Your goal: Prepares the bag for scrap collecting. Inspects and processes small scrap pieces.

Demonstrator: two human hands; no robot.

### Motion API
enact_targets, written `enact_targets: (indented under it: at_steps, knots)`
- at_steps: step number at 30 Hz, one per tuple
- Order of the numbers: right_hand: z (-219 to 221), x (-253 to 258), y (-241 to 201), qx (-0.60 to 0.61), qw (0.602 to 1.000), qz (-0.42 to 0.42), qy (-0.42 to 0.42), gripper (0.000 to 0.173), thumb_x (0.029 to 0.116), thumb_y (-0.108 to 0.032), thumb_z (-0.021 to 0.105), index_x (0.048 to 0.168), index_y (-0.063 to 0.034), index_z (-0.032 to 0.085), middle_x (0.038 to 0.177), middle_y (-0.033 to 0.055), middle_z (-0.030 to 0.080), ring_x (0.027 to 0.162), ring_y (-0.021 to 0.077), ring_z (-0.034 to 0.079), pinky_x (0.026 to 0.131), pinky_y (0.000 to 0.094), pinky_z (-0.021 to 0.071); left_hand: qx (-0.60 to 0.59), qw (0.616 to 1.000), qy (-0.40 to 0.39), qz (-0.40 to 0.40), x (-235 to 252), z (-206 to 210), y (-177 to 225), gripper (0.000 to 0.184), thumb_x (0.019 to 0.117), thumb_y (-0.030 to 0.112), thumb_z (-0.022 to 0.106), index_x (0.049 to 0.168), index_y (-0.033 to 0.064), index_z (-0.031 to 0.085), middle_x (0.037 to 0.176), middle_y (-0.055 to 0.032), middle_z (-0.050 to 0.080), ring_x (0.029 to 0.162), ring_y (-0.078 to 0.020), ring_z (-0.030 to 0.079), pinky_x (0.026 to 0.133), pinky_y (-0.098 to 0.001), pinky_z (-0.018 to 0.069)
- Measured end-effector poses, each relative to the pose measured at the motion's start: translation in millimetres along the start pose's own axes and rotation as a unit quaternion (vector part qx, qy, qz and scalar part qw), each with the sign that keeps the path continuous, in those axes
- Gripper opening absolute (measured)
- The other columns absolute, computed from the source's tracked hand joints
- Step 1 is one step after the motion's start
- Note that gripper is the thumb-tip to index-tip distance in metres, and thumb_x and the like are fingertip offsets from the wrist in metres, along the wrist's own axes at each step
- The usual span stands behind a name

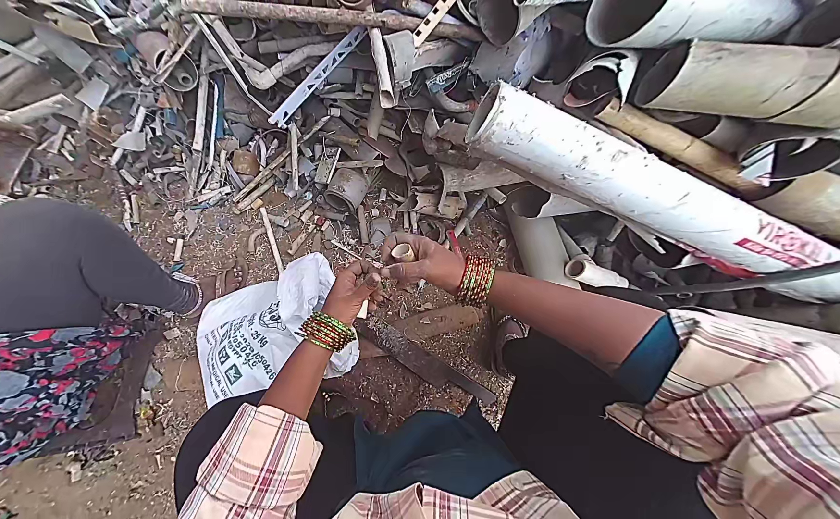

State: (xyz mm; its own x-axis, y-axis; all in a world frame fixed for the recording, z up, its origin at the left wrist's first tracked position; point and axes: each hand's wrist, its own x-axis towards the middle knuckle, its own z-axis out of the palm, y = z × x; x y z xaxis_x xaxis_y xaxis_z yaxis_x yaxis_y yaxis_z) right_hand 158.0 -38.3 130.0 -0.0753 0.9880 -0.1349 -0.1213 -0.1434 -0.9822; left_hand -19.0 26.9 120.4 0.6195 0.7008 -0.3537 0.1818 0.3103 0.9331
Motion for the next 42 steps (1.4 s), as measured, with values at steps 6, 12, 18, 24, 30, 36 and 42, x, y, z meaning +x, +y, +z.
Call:
enact_targets:
  at_steps: [6,12,18,24,30,36,42]
  knots:
    - [-3,-1,0,0.010,0.999,-0.035,-0.016,0.013,0.0916,0.000,0.065,0.101,-0.0057,0.058,0.084,-0.0045,0.066,0.061,-0.0017,0.057,0.055,0.0143,0.0470,0.012,1.000,0.012,-0.007,1,2,0,0.012,0.1028,-0.005,0.046,0.099,0.0038,0.053,0.075,0.0035,0.059,0.057,0.0005,0.058,0.054,-0.0125,0.0495]
    - [-4,0,2,-0.002,1.000,-0.020,0.001,0.017,0.0882,0.006,0.069,0.097,-0.0051,0.060,0.085,-0.0029,0.066,0.060,-0.0011,0.057,0.054,0.0146,0.0478,0.020,1.000,0.006,-0.019,3,3,-1,0.010,0.1027,-0.005,0.046,0.101,0.0033,0.053,0.075,0.0025,0.059,0.058,-0.0007,0.058,0.054,-0.0133,0.0496]
    - [-9,3,3,-0.004,0.999,-0.036,0.031,0.014,0.0882,0.007,0.064,0.092,-0.0058,0.059,0.078,-0.0046,0.064,0.056,-0.0016,0.054,0.051,0.0145,0.0456,0.031,0.999,-0.001,-0.023,2,3,0,0.009,0.1021,-0.005,0.048,0.101,0.0020,0.054,0.080,0.0010,0.060,0.059,-0.0001,0.057,0.054,-0.0126,0.0485]
    - [-9,3,-1,0.002,1.000,-0.023,0.009,0.013,0.0903,0.005,0.065,0.094,-0.0066,0.060,0.080,-0.0053,0.066,0.062,-0.0006,0.060,0.056,0.0159,0.0500,0.037,0.999,0.011,-0.033,0,4,3,0.007,0.1042,-0.001,0.047,0.102,0.0012,0.054,0.079,0.0005,0.058,0.059,-0.0009,0.057,0.054,-0.0135,0.0484]
    - [-8,4,5,0.010,0.999,-0.039,-0.024,0.019,0.0856,0.008,0.068,0.093,-0.0077,0.061,0.080,-0.0064,0.069,0.062,-0.0016,0.061,0.055,0.0149,0.0502,0.045,0.998,0.012,-0.044,-2,5,4,0.006,0.1042,0.000,0.049,0.106,0.0002,0.054,0.080,-0.0001,0.058,0.058,-0.0013,0.056,0.054,-0.0144,0.0487]
    - [-9,7,2,-0.016,0.999,-0.027,0.013,0.018,0.0862,0.009,0.068,0.091,-0.0061,0.060,0.078,-0.0053,0.065,0.061,-0.0004,0.059,0.056,0.0162,0.0496,0.051,0.998,0.008,-0.041,-2,5,3,0.006,0.1033,-0.001,0.051,0.108,-0.0013,0.054,0.083,-0.0011,0.058,0.060,-0.0009,0.057,0.055,-0.0141,0.0486]
    - [-19,12,3,-0.070,0.996,-0.012,0.047,0.014,0.0879,0.008,0.068,0.093,-0.0036,0.061,0.079,-0.0024,0.064,0.061,0.0015,0.058,0.057,0.0179,0.0505,0.079,0.995,0.012,-0.052,-2,3,5,0.007,0.1015,0.000,0.056,0.108,-0.0006,0.054,0.090,-0.0039,0.060,0.063,-0.0027,0.056,0.056,-0.0157,0.0471]
